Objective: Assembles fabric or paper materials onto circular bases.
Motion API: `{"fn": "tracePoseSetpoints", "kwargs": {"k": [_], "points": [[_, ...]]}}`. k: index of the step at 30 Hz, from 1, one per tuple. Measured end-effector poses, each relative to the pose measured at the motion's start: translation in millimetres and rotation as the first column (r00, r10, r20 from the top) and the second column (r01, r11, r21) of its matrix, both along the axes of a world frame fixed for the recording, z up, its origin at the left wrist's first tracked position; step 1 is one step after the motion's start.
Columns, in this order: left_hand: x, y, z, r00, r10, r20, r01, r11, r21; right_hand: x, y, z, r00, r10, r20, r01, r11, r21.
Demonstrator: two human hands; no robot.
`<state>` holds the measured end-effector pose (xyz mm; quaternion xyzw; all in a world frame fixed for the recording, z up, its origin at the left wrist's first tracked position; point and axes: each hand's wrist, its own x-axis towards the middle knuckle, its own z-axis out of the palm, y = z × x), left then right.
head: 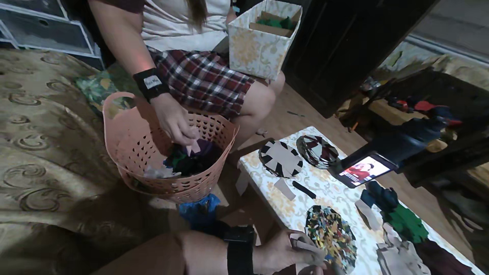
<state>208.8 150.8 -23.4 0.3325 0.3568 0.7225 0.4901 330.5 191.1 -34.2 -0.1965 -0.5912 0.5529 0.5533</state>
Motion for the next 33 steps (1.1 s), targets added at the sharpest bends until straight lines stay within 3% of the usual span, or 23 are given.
{"fn": "tracePoseSetpoints", "kwargs": {"k": [9, 15, 20, 27, 30, 33], "points": [[-10.4, -6.5, -7.0, 0.999, 0.013, 0.053, -0.008, 0.995, -0.101, 0.0, -1.1, 0.6, 0.997, -0.038, 0.067, 0.036, 0.999, 0.021], [-22.1, -16.7, -1.5, 0.995, 0.086, 0.057, -0.065, 0.952, -0.299, -0.8, 6.1, 2.4, 0.994, -0.082, 0.074, 0.086, 0.995, -0.058], [-37.7, -9.9, -6.0, 0.998, -0.068, -0.001, 0.067, 0.984, -0.165, 5.4, 12.3, 11.2, 0.988, 0.08, 0.135, -0.083, 0.996, 0.015], [-43.7, -3.3, 0.1, 0.957, -0.278, 0.081, 0.287, 0.872, -0.396, 13.2, 29.6, 16.2, 0.948, 0.216, 0.234, -0.236, 0.97, 0.061], [-45.5, -2.8, -5.4, 0.923, -0.385, -0.015, 0.353, 0.859, -0.371, 19.5, 33.7, 16.3, 0.927, 0.24, 0.288, -0.254, 0.967, 0.011], [-46.1, -0.3, -8.9, 0.907, -0.339, -0.25, 0.267, 0.922, -0.279, 22.5, 35.8, 15.0, 0.92, 0.253, 0.298, -0.254, 0.967, -0.035]]}}
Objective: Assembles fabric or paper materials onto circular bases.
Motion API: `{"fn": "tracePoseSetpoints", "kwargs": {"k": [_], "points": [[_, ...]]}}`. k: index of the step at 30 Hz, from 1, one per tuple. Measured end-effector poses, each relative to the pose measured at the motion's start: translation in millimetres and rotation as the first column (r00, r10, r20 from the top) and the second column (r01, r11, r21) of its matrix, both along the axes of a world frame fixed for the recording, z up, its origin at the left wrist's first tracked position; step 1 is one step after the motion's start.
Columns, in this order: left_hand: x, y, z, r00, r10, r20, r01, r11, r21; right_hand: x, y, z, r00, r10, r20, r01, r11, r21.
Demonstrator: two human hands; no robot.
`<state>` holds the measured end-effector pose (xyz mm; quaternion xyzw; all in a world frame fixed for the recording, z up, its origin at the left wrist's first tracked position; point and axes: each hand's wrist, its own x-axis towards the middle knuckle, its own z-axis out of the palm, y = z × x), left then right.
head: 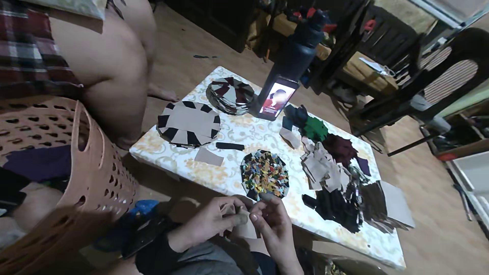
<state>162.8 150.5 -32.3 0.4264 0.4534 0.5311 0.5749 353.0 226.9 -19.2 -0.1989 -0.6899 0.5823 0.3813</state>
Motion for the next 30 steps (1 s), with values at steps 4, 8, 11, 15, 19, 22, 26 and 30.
{"fn": "tracePoseSetpoints", "kwargs": {"k": [4, 8, 11, 15, 19, 22, 26, 30], "points": [[-3.2, 11.2, -9.5, 0.948, 0.228, -0.22, -0.161, 0.944, 0.287, -0.2, 5.4, 0.8, 1.0, 0.0, -0.017, -0.001, 0.999, -0.048], [-10.2, 27.7, 2.7, 0.904, 0.317, -0.287, -0.217, 0.918, 0.331, -7.5, 23.8, 11.4, 0.999, -0.035, 0.02, 0.034, 0.998, 0.057], [-14.1, 45.6, 15.8, 0.881, 0.356, -0.313, -0.245, 0.907, 0.343, -15.7, 49.3, 23.1, 0.993, -0.094, 0.07, 0.081, 0.982, 0.171], [-21.5, 72.4, 19.9, 0.827, 0.393, -0.403, -0.256, 0.9, 0.352, -28.4, 84.6, 25.9, 0.966, -0.153, 0.208, 0.103, 0.967, 0.234], [-32.9, 84.6, 21.9, 0.591, 0.414, -0.693, -0.23, 0.909, 0.347, -39.0, 107.6, 18.6, 0.886, -0.179, 0.428, 0.064, 0.961, 0.27], [-40.5, 86.3, 17.2, 0.567, 0.462, -0.682, -0.289, 0.887, 0.36, -42.5, 111.3, 14.3, 0.87, -0.162, 0.466, 0.045, 0.967, 0.252], [-44.7, 87.8, 13.6, 0.707, 0.477, -0.523, -0.338, 0.876, 0.343, -41.5, 112.8, 16.0, 0.874, -0.133, 0.467, 0.032, 0.976, 0.217], [-42.7, 85.8, 10.5, 0.654, 0.452, -0.607, -0.27, 0.889, 0.371, -38.4, 117.8, 18.9, 0.894, -0.056, 0.445, 0.004, 0.993, 0.116]]}}
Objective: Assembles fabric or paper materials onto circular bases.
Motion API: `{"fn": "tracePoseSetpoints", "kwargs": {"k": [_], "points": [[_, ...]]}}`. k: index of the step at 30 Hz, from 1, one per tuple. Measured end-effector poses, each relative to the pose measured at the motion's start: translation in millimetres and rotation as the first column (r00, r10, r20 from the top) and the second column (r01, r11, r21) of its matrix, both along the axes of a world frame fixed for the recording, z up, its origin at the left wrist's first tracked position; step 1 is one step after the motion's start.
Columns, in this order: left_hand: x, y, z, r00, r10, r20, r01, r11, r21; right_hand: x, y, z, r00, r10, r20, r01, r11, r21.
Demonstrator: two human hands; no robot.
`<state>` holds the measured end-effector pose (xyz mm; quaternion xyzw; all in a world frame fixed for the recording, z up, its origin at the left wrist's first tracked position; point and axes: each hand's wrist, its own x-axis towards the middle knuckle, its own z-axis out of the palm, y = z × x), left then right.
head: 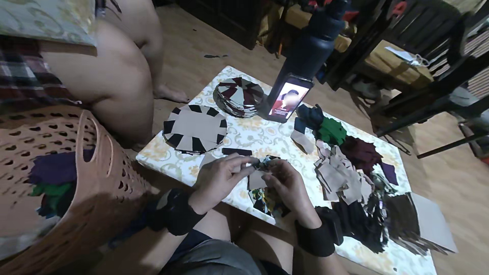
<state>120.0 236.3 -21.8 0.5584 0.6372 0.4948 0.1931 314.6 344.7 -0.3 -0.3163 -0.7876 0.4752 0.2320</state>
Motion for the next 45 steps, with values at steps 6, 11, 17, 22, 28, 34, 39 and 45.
{"fn": "tracePoseSetpoints", "kwargs": {"k": [6, 11, 17, 22, 28, 34, 39, 45], "points": [[8.9, -7.0, -3.9, 0.914, -0.044, -0.403, 0.014, 0.997, -0.078, -0.9, -0.8, -0.8, 1.0, -0.001, 0.022, 0.001, 1.0, 0.027], [11.5, -6.8, -6.4, 0.882, -0.046, -0.469, 0.004, 0.996, -0.09, -3.1, -9.9, -3.9, 0.997, -0.056, 0.051, 0.042, 0.968, 0.247], [9.6, -6.5, -12.0, 0.864, -0.023, -0.504, -0.01, 0.998, -0.062, -4.6, -20.8, -5.2, 0.963, -0.215, 0.16, 0.089, 0.82, 0.566], [8.5, -6.3, -12.8, 0.859, -0.028, -0.511, -0.009, 0.998, -0.069, 0.8, -24.5, -4.1, 0.949, -0.242, 0.201, 0.061, 0.77, 0.635], [7.9, -5.6, -14.3, 0.878, -0.016, -0.479, -0.011, 0.999, -0.054, 7.7, -18.5, 5.5, 0.964, -0.235, 0.126, 0.112, 0.786, 0.607], [0.9, -12.4, -10.7, 0.973, 0.086, -0.213, -0.075, 0.996, 0.057, -2.4, -22.3, -10.6, 0.966, -0.042, 0.256, -0.16, 0.683, 0.713], [-6.3, -15.2, -19.5, 0.994, 0.033, -0.105, -0.017, 0.988, 0.152, -13.2, -26.8, -26.8, 0.875, -0.066, 0.48, -0.266, 0.762, 0.591], [-7.6, -13.8, -20.2, 0.996, 0.008, -0.088, 0.005, 0.988, 0.152, -24.2, -29.7, -25.2, 0.857, -0.165, 0.488, -0.16, 0.815, 0.557]]}}
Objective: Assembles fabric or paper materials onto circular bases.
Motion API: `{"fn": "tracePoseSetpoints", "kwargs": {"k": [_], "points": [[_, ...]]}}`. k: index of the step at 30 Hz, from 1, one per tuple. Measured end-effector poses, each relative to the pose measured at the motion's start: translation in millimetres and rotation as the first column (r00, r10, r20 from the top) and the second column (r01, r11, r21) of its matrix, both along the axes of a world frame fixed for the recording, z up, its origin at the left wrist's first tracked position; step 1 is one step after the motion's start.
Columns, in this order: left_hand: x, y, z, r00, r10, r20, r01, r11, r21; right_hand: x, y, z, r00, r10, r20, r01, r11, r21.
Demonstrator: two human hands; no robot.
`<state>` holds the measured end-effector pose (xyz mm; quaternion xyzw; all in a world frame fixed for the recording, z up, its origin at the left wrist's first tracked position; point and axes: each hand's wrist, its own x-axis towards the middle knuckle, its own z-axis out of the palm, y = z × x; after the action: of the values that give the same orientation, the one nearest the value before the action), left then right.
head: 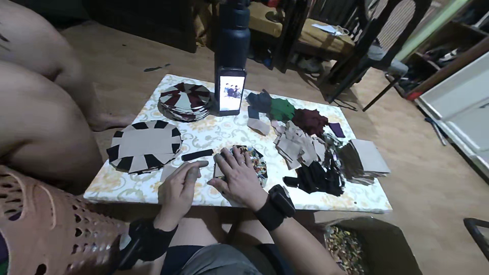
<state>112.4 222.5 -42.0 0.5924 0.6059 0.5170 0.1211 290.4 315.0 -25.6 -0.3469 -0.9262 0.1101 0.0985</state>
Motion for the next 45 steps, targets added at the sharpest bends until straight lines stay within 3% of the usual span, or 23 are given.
{"fn": "tracePoseSetpoints", "kwargs": {"k": [5, 10, 19, 25, 30, 36, 40, 43, 45], "points": [[-2.5, -0.9, 0.2, 0.999, 0.014, 0.048, -0.014, 1.0, -0.015, 9.1, -8.7, 7.9, 0.992, 0.02, -0.128, -0.009, 0.996, 0.087], [0.5, 0.2, -2.1, 0.995, 0.057, 0.081, -0.058, 0.998, 0.01, 13.5, -11.4, -3.1, 0.997, 0.0, -0.08, 0.005, 0.998, 0.069], [17.8, 4.7, 12.9, 0.885, 0.224, -0.409, -0.292, 0.95, -0.111, 9.4, -3.1, -3.9, 1.0, -0.003, -0.024, 0.004, 1.0, 0.022], [18.6, 7.5, 12.8, 0.859, 0.223, -0.461, -0.334, 0.926, -0.175, 10.5, -3.6, -4.2, 0.999, 0.007, -0.049, -0.006, 1.0, 0.011], [17.2, 7.5, 8.9, 0.841, 0.247, -0.481, -0.346, 0.93, -0.128, 10.5, -4.6, -6.4, 0.999, -0.006, -0.048, 0.008, 0.999, 0.038], [15.2, 7.6, -0.2, 0.842, 0.344, -0.415, -0.348, 0.935, 0.068, 9.4, -4.9, -6.2, 0.999, -0.019, -0.036, 0.02, 0.999, 0.039], [12.9, 3.5, -8.2, 0.931, 0.323, -0.167, -0.273, 0.924, 0.268, 9.6, -5.6, -7.2, 0.999, -0.008, -0.054, 0.012, 0.998, 0.06], [10.2, -0.7, -4.8, 0.965, 0.257, 0.042, -0.258, 0.921, 0.29, 11.3, -7.8, -9.5, 0.956, 0.004, -0.292, 0.056, 0.979, 0.198], [11.9, -2.1, 1.6, 0.97, 0.222, 0.096, -0.241, 0.912, 0.331, 17.8, -8.1, -8.5, 0.844, 0.013, -0.536, 0.157, 0.95, 0.269]]}}
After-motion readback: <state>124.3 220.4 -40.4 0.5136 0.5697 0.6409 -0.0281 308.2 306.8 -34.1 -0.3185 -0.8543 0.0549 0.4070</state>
